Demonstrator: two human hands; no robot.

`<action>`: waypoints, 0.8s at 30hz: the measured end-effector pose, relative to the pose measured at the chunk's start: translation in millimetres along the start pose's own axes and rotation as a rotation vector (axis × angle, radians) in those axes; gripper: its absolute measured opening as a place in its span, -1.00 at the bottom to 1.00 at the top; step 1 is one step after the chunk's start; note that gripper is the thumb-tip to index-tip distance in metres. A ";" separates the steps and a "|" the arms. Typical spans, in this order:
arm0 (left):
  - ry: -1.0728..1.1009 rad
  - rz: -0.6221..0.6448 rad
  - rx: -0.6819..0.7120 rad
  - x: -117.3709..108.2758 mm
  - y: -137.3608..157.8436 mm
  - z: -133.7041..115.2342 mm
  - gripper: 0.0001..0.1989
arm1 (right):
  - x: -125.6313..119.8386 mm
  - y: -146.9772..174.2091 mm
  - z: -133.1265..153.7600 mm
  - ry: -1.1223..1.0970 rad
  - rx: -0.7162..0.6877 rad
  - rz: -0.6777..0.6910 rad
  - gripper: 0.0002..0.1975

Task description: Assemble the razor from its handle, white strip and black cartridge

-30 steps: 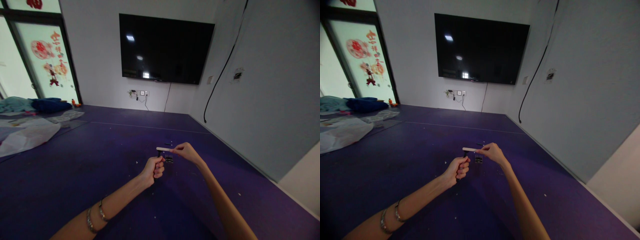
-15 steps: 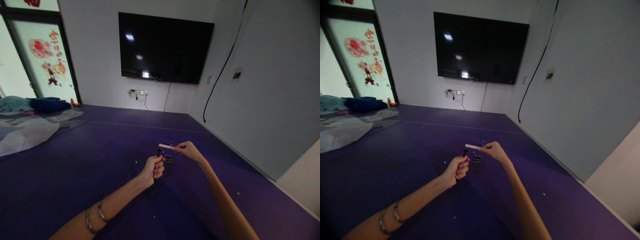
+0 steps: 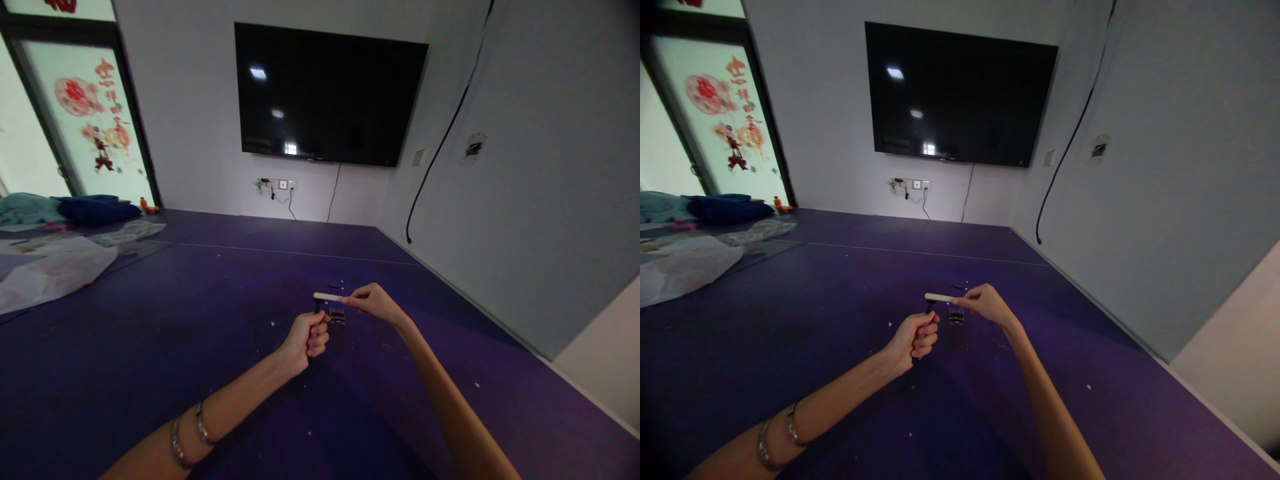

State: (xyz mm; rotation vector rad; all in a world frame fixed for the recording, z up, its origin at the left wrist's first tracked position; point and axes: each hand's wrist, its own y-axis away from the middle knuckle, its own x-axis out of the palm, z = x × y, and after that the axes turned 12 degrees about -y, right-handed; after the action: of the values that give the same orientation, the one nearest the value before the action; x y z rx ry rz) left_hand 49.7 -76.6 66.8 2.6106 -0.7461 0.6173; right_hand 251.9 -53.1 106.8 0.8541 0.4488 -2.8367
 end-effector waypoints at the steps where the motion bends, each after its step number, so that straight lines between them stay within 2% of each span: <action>1: -0.001 -0.006 -0.001 0.2 0.0 0.1 -0.84 | 0.9 -0.2 0.7 0.017 0.000 -0.006 -0.51; 6: -0.008 0.014 0.004 0.8 -0.3 1.2 -0.85 | 1.1 -0.8 2.2 0.063 0.013 -0.102 -0.50; 12: -0.019 0.025 0.024 0.4 0.4 2.1 -0.87 | 0.9 0.8 6.6 -0.001 0.015 0.017 -0.51; 18: -0.037 0.008 0.044 1.5 2.2 0.8 -0.86 | -1.8 0.5 2.2 0.042 0.025 -0.086 -0.50; 24: -0.026 0.010 0.041 1.8 2.9 -0.3 -0.87 | -2.2 3.4 4.3 -0.047 0.025 0.038 -0.54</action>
State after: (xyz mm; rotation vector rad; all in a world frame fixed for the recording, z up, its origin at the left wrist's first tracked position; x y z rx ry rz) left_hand 49.4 -79.6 68.6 2.6581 -0.7629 0.6091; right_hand 252.3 -57.6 110.7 0.7897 0.3871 -2.8270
